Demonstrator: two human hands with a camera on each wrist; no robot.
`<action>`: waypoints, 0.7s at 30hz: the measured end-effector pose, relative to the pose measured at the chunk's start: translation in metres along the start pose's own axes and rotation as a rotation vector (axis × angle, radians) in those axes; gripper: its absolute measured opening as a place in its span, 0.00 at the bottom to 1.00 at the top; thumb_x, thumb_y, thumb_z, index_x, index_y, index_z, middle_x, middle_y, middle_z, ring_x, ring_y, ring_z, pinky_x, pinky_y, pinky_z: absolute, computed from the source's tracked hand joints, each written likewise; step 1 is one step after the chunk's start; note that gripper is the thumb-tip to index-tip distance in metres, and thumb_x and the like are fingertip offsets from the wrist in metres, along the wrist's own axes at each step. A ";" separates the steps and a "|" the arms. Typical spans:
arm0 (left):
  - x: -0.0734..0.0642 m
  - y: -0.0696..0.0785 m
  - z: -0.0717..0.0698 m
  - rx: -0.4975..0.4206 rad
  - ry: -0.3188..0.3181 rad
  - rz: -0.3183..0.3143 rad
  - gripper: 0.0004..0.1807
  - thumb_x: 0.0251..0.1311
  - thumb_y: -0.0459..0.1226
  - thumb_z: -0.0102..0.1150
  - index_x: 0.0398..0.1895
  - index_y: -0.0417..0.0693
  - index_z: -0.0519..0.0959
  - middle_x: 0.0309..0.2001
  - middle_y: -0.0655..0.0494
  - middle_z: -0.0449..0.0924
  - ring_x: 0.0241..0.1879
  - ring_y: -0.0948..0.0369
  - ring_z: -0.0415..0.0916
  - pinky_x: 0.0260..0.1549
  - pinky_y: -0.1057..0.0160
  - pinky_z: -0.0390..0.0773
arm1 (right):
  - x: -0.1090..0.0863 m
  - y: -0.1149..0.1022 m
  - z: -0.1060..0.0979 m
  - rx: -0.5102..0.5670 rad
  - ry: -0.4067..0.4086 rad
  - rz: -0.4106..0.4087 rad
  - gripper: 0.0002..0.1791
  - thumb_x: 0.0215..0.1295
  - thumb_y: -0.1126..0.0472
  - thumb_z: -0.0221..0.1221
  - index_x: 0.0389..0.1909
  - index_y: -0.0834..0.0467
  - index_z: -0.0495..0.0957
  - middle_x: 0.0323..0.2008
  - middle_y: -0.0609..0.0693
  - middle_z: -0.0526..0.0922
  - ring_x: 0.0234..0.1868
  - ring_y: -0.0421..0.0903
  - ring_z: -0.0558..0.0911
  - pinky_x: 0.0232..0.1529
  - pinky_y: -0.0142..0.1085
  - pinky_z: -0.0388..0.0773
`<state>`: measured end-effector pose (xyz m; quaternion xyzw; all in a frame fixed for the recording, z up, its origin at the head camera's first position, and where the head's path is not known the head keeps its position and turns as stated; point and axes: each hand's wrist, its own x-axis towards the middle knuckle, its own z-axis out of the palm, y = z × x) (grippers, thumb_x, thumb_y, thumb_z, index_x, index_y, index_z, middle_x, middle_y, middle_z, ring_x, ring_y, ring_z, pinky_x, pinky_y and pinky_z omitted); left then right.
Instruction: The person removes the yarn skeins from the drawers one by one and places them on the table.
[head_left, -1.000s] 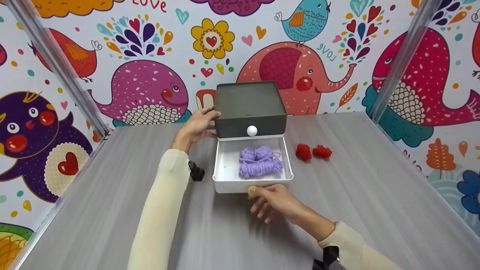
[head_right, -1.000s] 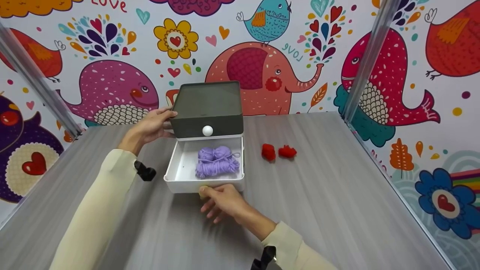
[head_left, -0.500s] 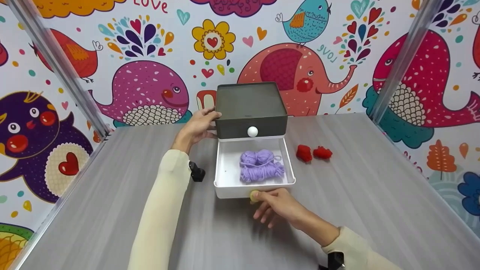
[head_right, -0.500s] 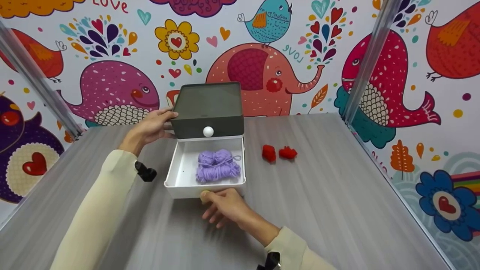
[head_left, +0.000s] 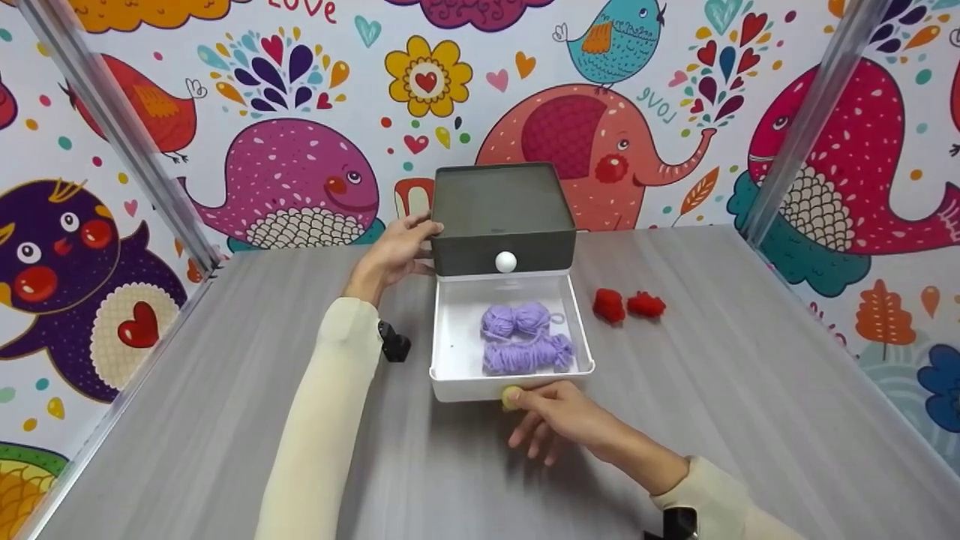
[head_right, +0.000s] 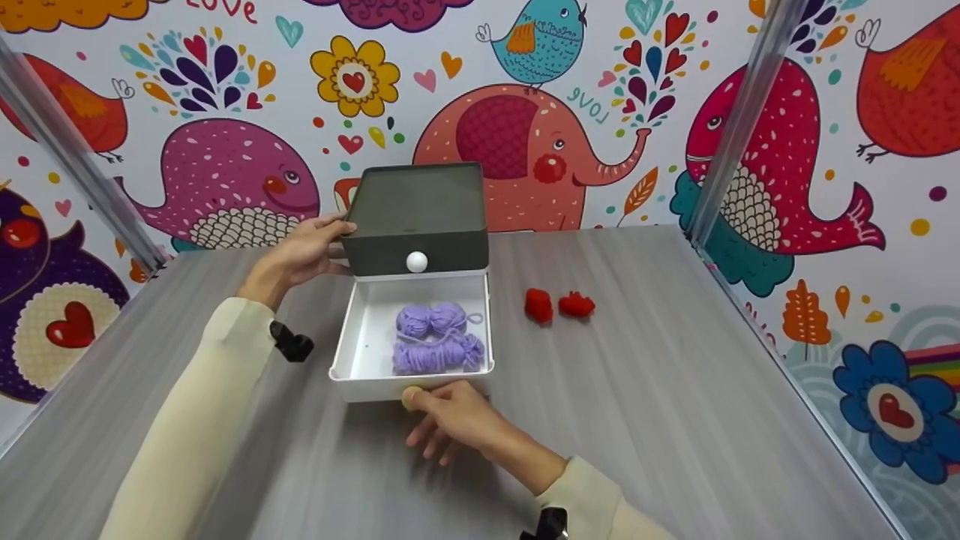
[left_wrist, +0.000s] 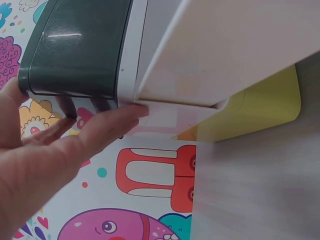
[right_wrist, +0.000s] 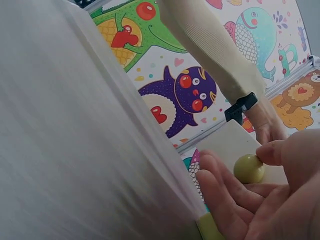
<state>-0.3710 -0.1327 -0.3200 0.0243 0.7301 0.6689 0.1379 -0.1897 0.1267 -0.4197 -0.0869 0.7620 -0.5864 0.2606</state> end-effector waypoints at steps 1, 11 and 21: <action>0.000 0.000 0.000 0.000 0.001 0.000 0.38 0.74 0.41 0.48 0.81 0.47 0.46 0.69 0.40 0.66 0.63 0.43 0.73 0.60 0.39 0.77 | -0.001 -0.001 -0.001 -0.019 -0.013 0.005 0.31 0.69 0.40 0.57 0.52 0.65 0.82 0.30 0.54 0.90 0.21 0.40 0.83 0.19 0.31 0.80; 0.000 0.000 0.000 0.004 0.009 -0.002 0.37 0.74 0.41 0.48 0.81 0.47 0.48 0.70 0.41 0.65 0.63 0.43 0.73 0.60 0.39 0.77 | -0.021 -0.026 -0.015 -0.338 -0.105 -0.054 0.19 0.70 0.47 0.59 0.42 0.59 0.87 0.32 0.56 0.90 0.20 0.41 0.82 0.18 0.32 0.77; 0.000 0.001 0.000 0.009 0.013 -0.011 0.37 0.74 0.41 0.49 0.81 0.48 0.48 0.73 0.42 0.62 0.66 0.42 0.71 0.61 0.38 0.76 | -0.030 -0.057 -0.035 -0.362 -0.044 -0.250 0.17 0.67 0.53 0.64 0.49 0.60 0.86 0.41 0.59 0.88 0.35 0.47 0.82 0.30 0.30 0.81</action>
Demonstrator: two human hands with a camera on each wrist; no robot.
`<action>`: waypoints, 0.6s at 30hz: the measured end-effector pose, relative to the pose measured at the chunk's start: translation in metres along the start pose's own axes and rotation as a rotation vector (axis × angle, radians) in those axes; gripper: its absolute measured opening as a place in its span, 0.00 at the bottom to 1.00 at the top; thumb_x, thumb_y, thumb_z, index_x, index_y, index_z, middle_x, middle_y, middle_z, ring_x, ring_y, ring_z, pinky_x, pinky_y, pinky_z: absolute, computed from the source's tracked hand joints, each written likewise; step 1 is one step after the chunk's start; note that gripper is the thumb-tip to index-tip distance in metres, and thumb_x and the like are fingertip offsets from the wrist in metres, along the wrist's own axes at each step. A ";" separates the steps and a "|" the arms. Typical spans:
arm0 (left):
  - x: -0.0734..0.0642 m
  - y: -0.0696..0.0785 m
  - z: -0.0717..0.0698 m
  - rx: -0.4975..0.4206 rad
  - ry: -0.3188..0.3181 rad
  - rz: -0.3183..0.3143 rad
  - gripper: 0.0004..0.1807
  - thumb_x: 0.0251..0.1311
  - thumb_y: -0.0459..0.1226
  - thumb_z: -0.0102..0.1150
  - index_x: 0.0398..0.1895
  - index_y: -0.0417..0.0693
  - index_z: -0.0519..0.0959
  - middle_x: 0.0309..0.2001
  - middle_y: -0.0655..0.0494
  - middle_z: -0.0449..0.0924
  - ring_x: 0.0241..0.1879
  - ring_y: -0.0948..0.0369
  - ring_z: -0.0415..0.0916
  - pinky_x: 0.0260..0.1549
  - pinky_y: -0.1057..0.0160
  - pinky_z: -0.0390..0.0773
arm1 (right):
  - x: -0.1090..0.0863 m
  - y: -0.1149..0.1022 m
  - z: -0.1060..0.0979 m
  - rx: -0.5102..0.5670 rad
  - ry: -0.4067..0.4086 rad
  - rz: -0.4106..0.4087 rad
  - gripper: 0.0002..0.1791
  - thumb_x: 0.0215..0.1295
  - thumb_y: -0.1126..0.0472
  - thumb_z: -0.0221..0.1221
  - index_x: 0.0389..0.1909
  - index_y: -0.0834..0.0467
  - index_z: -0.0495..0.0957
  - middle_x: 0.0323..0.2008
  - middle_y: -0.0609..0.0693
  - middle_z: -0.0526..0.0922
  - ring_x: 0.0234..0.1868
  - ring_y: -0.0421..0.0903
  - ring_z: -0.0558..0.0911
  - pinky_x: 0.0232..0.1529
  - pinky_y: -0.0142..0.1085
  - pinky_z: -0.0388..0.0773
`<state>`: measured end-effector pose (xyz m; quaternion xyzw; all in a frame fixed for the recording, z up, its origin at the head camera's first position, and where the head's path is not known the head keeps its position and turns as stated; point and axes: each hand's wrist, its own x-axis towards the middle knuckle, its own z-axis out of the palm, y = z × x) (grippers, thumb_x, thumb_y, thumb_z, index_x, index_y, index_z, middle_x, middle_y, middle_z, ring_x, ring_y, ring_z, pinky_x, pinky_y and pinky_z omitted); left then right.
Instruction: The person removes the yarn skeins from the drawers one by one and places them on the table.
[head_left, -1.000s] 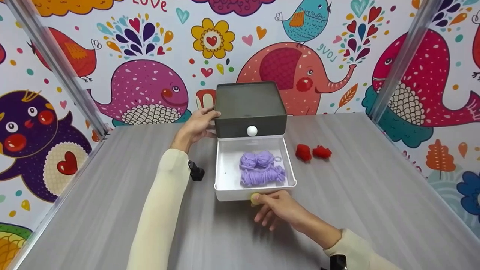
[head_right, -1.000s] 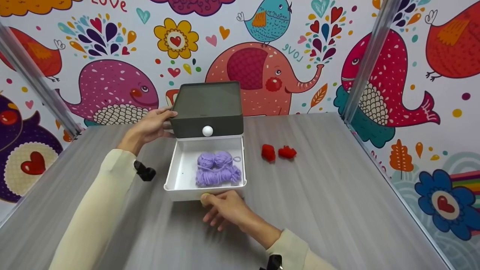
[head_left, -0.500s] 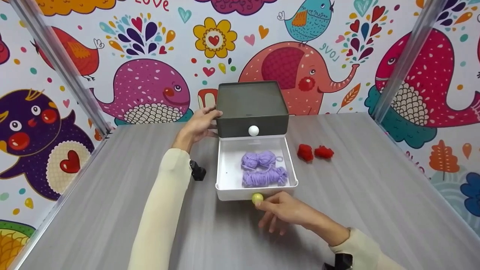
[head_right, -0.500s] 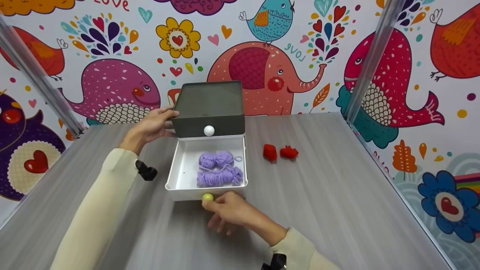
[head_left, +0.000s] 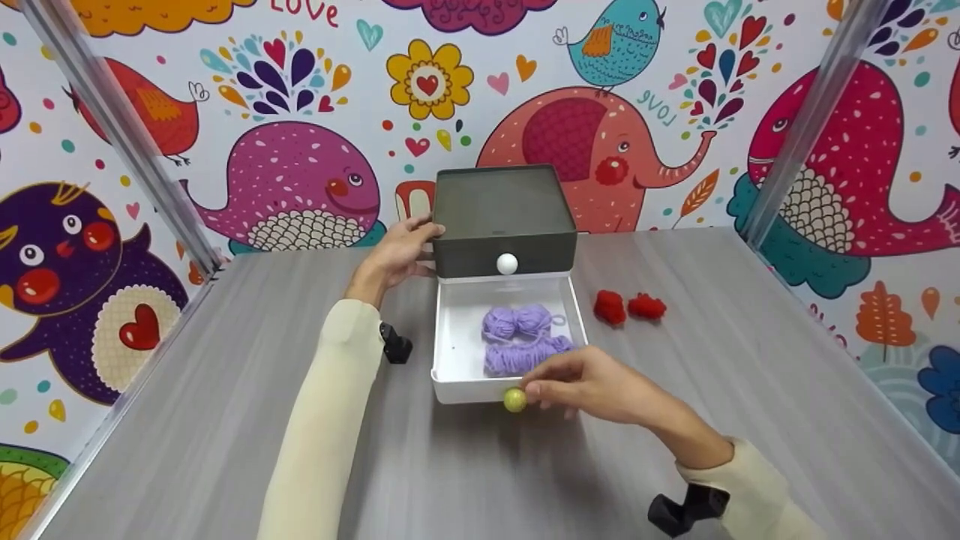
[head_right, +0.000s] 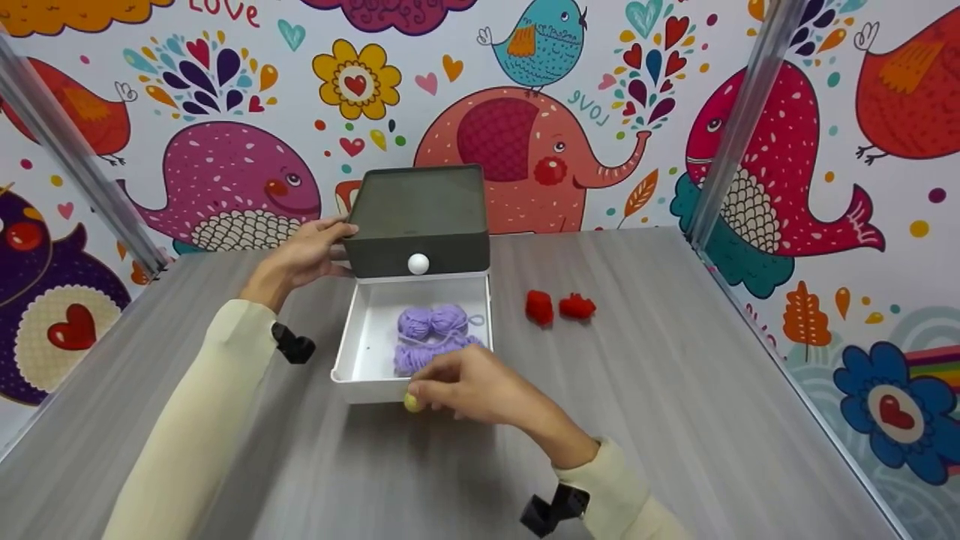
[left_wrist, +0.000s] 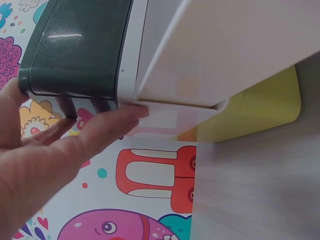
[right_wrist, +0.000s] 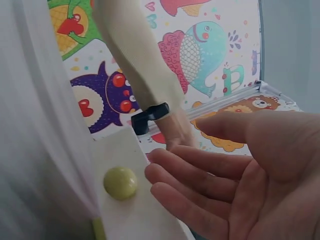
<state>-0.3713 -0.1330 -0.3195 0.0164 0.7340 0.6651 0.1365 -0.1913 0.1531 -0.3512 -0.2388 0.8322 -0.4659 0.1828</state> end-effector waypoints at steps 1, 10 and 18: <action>0.000 0.000 0.000 0.000 0.000 -0.001 0.37 0.74 0.41 0.49 0.81 0.48 0.48 0.73 0.41 0.62 0.66 0.42 0.70 0.61 0.38 0.75 | 0.001 -0.001 -0.002 -0.013 0.019 -0.013 0.17 0.67 0.53 0.64 0.50 0.60 0.85 0.42 0.58 0.88 0.36 0.48 0.81 0.32 0.30 0.82; -0.001 0.000 0.000 0.001 0.000 0.004 0.37 0.74 0.41 0.48 0.81 0.47 0.47 0.72 0.41 0.62 0.65 0.42 0.71 0.61 0.38 0.75 | 0.026 0.003 -0.013 -0.171 0.226 -0.125 0.17 0.64 0.55 0.67 0.50 0.58 0.86 0.46 0.53 0.89 0.46 0.49 0.84 0.45 0.34 0.84; 0.000 -0.001 0.000 -0.005 -0.013 0.018 0.36 0.74 0.41 0.48 0.81 0.48 0.48 0.71 0.40 0.63 0.64 0.41 0.73 0.59 0.37 0.76 | 0.046 0.010 -0.014 -0.289 0.239 -0.095 0.18 0.59 0.57 0.71 0.50 0.57 0.86 0.49 0.53 0.88 0.52 0.54 0.84 0.55 0.51 0.83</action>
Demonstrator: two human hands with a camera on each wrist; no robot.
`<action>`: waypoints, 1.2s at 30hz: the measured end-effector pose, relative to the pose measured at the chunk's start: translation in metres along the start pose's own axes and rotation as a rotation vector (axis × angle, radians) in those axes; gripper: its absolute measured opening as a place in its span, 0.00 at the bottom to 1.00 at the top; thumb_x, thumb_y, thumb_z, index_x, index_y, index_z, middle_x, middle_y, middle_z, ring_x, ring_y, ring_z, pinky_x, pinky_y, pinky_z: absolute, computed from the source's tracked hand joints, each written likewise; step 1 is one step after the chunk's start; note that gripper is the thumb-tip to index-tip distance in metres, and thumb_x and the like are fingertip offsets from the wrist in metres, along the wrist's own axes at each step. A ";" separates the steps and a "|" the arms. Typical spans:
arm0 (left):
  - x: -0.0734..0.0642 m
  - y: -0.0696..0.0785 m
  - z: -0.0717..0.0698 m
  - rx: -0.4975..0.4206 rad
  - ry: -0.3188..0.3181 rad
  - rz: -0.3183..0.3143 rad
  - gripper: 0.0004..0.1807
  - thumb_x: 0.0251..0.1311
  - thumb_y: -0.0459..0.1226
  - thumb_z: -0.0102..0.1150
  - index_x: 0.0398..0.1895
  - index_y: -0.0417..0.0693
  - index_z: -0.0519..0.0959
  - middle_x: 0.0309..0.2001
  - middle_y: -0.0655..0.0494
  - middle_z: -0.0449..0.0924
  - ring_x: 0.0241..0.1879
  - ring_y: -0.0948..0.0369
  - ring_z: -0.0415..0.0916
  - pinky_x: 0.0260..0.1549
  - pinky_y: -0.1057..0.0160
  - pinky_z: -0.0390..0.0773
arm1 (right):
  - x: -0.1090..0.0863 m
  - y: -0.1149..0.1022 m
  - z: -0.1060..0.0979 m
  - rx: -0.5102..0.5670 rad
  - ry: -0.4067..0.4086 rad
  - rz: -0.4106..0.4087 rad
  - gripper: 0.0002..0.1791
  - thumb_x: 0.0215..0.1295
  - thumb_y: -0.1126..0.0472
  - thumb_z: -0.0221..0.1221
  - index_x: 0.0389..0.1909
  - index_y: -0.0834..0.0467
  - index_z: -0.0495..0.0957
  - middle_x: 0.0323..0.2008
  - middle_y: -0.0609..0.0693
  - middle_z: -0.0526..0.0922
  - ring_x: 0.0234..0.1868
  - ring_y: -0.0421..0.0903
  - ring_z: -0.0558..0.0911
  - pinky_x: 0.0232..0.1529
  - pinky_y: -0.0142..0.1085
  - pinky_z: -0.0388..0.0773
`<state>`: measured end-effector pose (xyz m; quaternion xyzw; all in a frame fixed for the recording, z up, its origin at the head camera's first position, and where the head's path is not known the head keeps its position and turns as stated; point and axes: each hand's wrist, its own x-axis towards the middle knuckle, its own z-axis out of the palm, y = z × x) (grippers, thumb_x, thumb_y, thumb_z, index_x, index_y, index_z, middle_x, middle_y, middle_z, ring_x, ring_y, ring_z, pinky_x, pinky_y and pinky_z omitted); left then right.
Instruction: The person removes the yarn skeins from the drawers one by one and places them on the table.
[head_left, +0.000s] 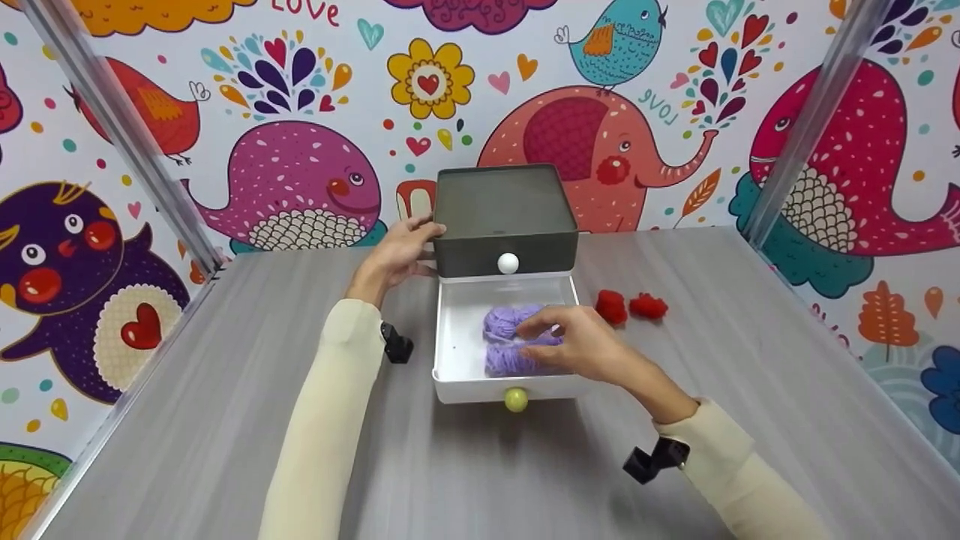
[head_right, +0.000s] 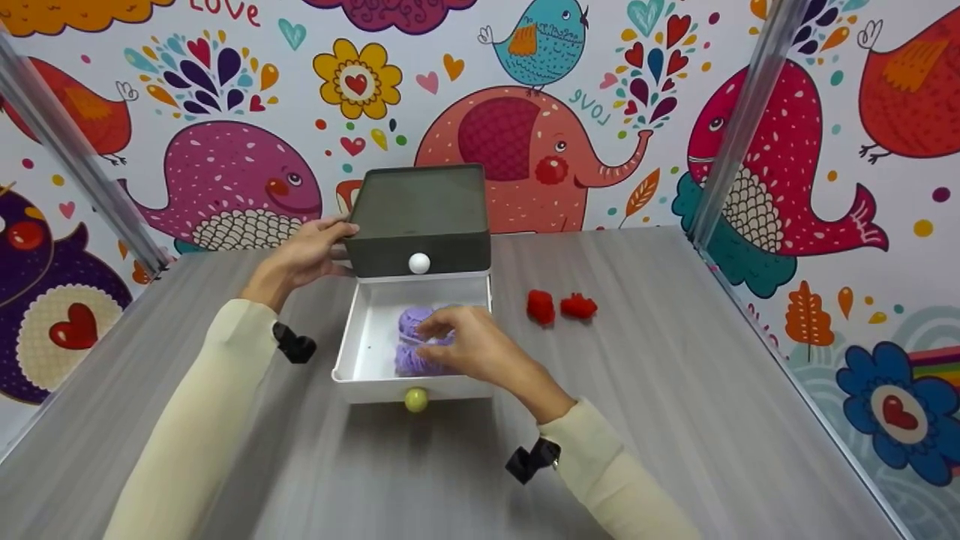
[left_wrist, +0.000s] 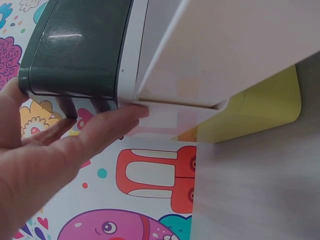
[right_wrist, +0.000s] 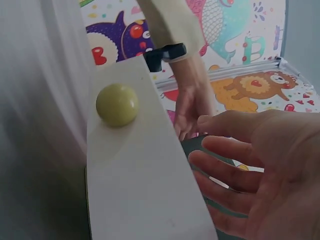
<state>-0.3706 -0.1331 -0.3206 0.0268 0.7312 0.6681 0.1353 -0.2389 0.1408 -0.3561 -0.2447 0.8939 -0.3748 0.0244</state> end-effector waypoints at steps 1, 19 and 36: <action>0.000 0.000 0.000 0.000 -0.002 0.002 0.36 0.74 0.40 0.48 0.81 0.47 0.48 0.71 0.40 0.64 0.64 0.41 0.73 0.60 0.37 0.76 | 0.002 0.001 0.001 -0.017 -0.003 0.002 0.18 0.59 0.58 0.71 0.50 0.56 0.86 0.49 0.54 0.88 0.52 0.54 0.84 0.55 0.51 0.83; -0.001 -0.002 -0.001 -0.004 -0.006 -0.001 0.36 0.74 0.41 0.48 0.81 0.48 0.49 0.70 0.40 0.65 0.63 0.42 0.73 0.59 0.37 0.77 | 0.020 0.004 0.020 -0.272 -0.146 -0.004 0.20 0.54 0.60 0.74 0.49 0.59 0.87 0.48 0.53 0.88 0.46 0.47 0.83 0.53 0.44 0.84; 0.000 -0.001 -0.001 0.027 0.004 -0.005 0.35 0.74 0.42 0.48 0.80 0.48 0.51 0.70 0.42 0.65 0.65 0.42 0.71 0.59 0.38 0.77 | 0.023 0.001 0.018 -0.334 -0.178 -0.005 0.21 0.57 0.59 0.72 0.52 0.58 0.85 0.51 0.53 0.87 0.47 0.48 0.83 0.53 0.47 0.83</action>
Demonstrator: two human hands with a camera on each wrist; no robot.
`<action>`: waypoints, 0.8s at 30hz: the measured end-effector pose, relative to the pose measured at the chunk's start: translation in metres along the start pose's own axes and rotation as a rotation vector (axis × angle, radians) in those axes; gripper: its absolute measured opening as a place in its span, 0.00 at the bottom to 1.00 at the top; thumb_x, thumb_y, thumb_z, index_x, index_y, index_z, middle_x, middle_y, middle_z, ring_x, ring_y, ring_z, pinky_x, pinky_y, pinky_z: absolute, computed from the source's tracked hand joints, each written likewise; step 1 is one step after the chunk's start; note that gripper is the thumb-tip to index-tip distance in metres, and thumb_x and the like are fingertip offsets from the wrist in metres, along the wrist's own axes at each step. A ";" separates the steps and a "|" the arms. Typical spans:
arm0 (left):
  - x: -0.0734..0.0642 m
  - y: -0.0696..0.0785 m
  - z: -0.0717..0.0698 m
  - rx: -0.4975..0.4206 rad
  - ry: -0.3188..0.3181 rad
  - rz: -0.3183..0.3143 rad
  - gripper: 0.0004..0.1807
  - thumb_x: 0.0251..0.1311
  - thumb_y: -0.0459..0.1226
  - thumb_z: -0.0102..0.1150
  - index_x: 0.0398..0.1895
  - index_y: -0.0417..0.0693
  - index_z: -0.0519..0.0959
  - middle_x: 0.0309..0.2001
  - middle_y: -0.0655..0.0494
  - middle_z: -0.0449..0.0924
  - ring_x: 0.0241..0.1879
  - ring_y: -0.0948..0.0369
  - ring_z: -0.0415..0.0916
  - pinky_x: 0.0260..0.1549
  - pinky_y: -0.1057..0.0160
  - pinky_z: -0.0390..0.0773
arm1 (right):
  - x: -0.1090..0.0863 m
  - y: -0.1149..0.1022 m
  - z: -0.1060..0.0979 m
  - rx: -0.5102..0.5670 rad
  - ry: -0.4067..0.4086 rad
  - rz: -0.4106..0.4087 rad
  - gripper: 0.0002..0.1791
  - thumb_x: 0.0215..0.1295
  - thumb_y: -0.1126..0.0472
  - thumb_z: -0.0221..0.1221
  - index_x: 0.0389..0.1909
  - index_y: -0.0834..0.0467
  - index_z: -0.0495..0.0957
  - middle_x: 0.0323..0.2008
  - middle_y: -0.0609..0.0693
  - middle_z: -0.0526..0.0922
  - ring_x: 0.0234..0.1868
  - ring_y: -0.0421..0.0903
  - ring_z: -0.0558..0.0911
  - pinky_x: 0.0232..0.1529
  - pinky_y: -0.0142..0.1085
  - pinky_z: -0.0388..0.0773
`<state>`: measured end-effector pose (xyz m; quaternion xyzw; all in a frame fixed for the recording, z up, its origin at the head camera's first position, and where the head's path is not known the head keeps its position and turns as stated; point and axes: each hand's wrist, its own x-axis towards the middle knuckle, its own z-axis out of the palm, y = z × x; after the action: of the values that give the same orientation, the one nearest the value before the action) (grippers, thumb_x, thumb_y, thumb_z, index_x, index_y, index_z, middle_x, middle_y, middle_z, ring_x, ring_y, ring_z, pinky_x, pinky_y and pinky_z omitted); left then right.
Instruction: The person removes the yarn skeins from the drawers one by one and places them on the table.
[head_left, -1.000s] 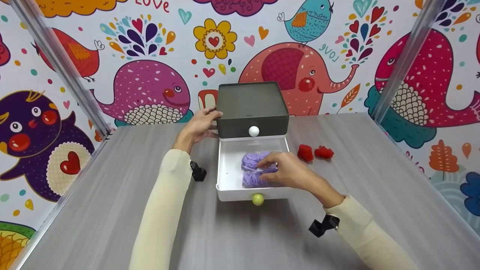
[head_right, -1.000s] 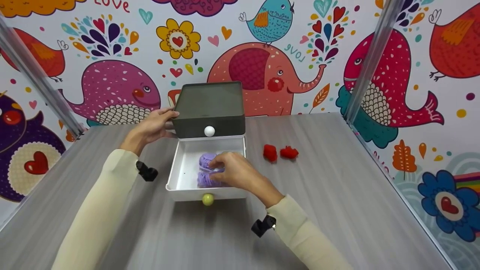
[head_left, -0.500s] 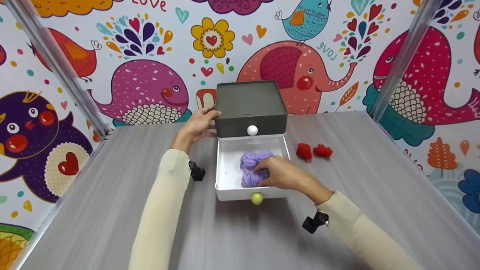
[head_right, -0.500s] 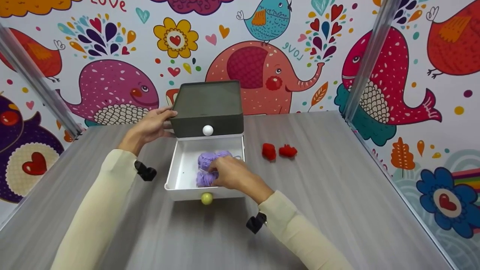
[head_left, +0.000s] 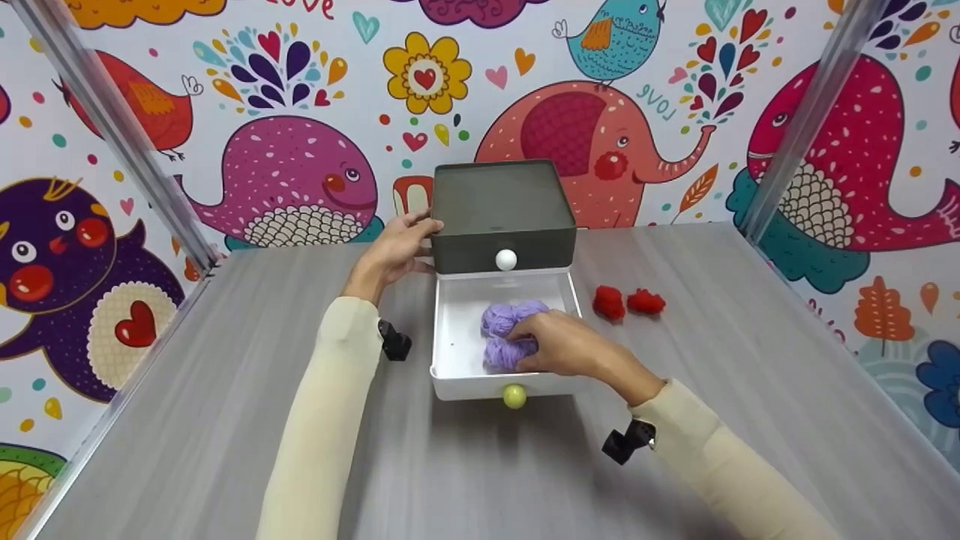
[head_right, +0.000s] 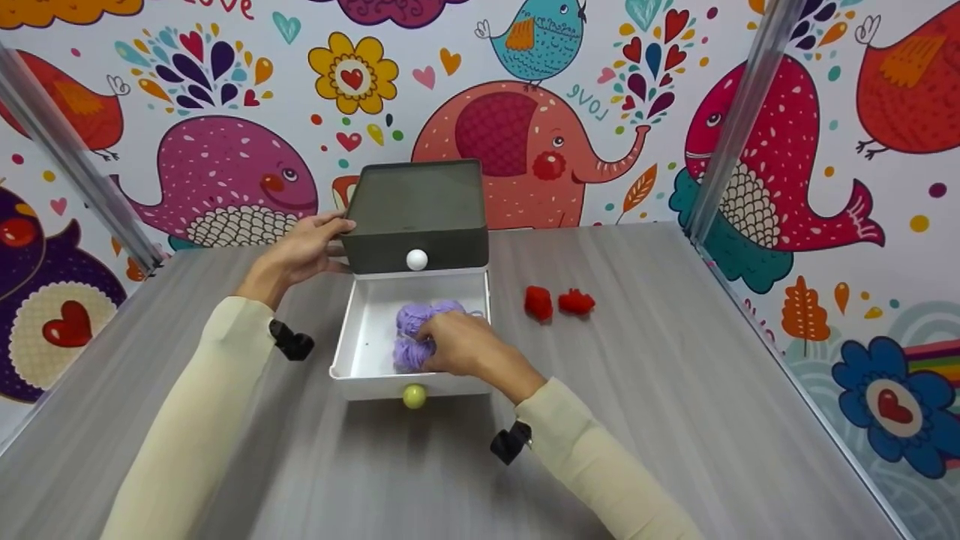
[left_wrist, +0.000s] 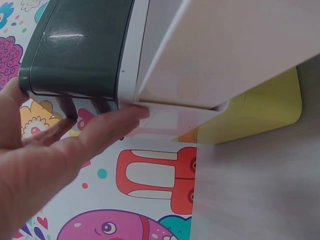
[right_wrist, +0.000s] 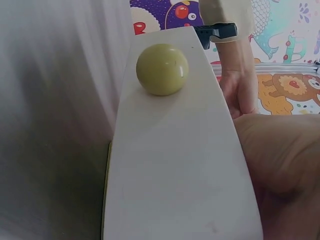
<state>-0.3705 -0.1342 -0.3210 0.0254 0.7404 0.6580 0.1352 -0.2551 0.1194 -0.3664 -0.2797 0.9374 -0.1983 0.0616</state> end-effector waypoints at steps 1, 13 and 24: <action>0.000 0.000 0.000 0.002 -0.001 0.000 0.35 0.74 0.42 0.48 0.80 0.49 0.51 0.70 0.41 0.65 0.65 0.42 0.71 0.59 0.38 0.76 | 0.000 0.000 -0.001 0.011 0.000 0.008 0.22 0.57 0.58 0.72 0.53 0.58 0.85 0.52 0.53 0.87 0.47 0.48 0.82 0.54 0.47 0.83; 0.001 0.000 -0.001 -0.001 -0.005 -0.002 0.37 0.74 0.42 0.48 0.81 0.49 0.48 0.71 0.41 0.64 0.64 0.42 0.72 0.60 0.38 0.76 | -0.016 -0.006 -0.032 0.058 0.163 0.044 0.26 0.58 0.55 0.72 0.58 0.55 0.82 0.55 0.54 0.85 0.51 0.51 0.83 0.55 0.47 0.84; 0.000 0.000 0.000 -0.006 0.006 0.006 0.35 0.74 0.42 0.49 0.80 0.49 0.52 0.69 0.42 0.66 0.64 0.42 0.73 0.59 0.39 0.77 | -0.032 0.014 -0.051 0.073 0.330 0.075 0.25 0.59 0.59 0.71 0.59 0.58 0.81 0.52 0.58 0.86 0.47 0.53 0.85 0.51 0.48 0.85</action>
<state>-0.3710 -0.1340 -0.3207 0.0252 0.7388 0.6605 0.1313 -0.2467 0.1651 -0.3252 -0.2057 0.9367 -0.2732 -0.0757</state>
